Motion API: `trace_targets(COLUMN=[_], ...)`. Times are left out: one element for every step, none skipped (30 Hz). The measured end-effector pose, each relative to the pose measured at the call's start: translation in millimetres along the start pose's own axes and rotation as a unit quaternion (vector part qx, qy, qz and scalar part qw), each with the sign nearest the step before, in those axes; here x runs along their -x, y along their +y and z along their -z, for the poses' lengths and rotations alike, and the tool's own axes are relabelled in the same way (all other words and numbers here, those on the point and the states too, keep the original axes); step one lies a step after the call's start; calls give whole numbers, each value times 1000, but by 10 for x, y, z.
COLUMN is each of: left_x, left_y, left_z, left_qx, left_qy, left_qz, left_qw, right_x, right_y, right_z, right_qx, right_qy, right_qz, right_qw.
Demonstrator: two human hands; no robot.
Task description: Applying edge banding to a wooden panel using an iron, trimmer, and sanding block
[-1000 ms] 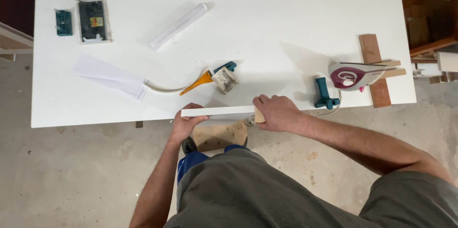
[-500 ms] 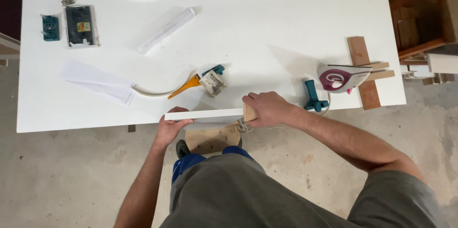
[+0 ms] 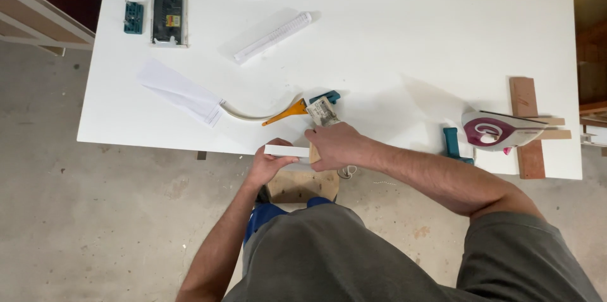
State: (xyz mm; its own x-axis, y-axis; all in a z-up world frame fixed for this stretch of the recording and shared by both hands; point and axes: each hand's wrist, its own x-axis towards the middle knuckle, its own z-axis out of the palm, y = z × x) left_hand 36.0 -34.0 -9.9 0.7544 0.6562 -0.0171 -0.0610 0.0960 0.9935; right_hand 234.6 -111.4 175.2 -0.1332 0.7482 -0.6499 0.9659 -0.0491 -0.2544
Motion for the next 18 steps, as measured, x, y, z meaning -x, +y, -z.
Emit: trace_targets(left_x=[0, -1, 30, 59, 97, 96, 111, 125, 16, -21, -36, -18, -13, -9, 9, 23, -1, -13], left_y=[5, 8, -148, -305, -460, -227, 6, 240, -389, -998, -1586, -1486, -1386, -1287, -1188, -1090, -986, -1308], left_z=[-7, -12, 10, 29, 44, -7, -53, -105, -1, 97, 175, 186, 184, 178, 181, 178, 181, 223], left_qx=[8, 16, 17, -1, -19, -18, -18, -19, -19, 37, 92, 92, 68, 45, 46, 25, 4, 3], left_qy=[0, -1, 2, -3, -8, -5, 10, 24, 24, 8, -8, -8, -11, -15, -18, -18, -19, -22], left_qz=[-3, -6, -7, 11, 30, 30, 35, 40, 39, 48, 57, 57, 66, 74, 75, 88, 98, 97], left_qw=[1000, 1000, 1000, 1000, 999, 999, 999, 999, 999, 998, 994, 994, 995, 996, 996, 996, 995, 995], right_x=[-63, -127, -197, -266, -331, -367, -401, -429, -479, -523, -566, -556, -540, -522, -521, -518, -521, -479], right_y=[-72, -145, -201, -254, -311, -371, -440, -506, -512, -515, -522, -554, -575, -593, -609, -620, -614, -593], right_z=[36, 70, 82, 92, 98, 152, 193, 232, 215, 197, 172, 172, 176, 178, 155, 131, 128, 121], right_qx=[3, 5, 8, 8, 7, 9, 5, 1, 2, 3, 4, 4, 0, -4, -6, -15, -24, -25], right_qy=[-5, -11, -11, -2, 6, 5, 11, 17, 18, 20, 22, 23, 29, 35, 34, 46, 60, 62], right_qz=[5, 10, 11, 13, 15, 17, 24, 31, 31, 31, 33, 33, 25, 17, 15, 22, 29, 26], right_qw=[1000, 1000, 1000, 1000, 1000, 1000, 1000, 999, 999, 999, 999, 999, 999, 999, 999, 999, 997, 997])
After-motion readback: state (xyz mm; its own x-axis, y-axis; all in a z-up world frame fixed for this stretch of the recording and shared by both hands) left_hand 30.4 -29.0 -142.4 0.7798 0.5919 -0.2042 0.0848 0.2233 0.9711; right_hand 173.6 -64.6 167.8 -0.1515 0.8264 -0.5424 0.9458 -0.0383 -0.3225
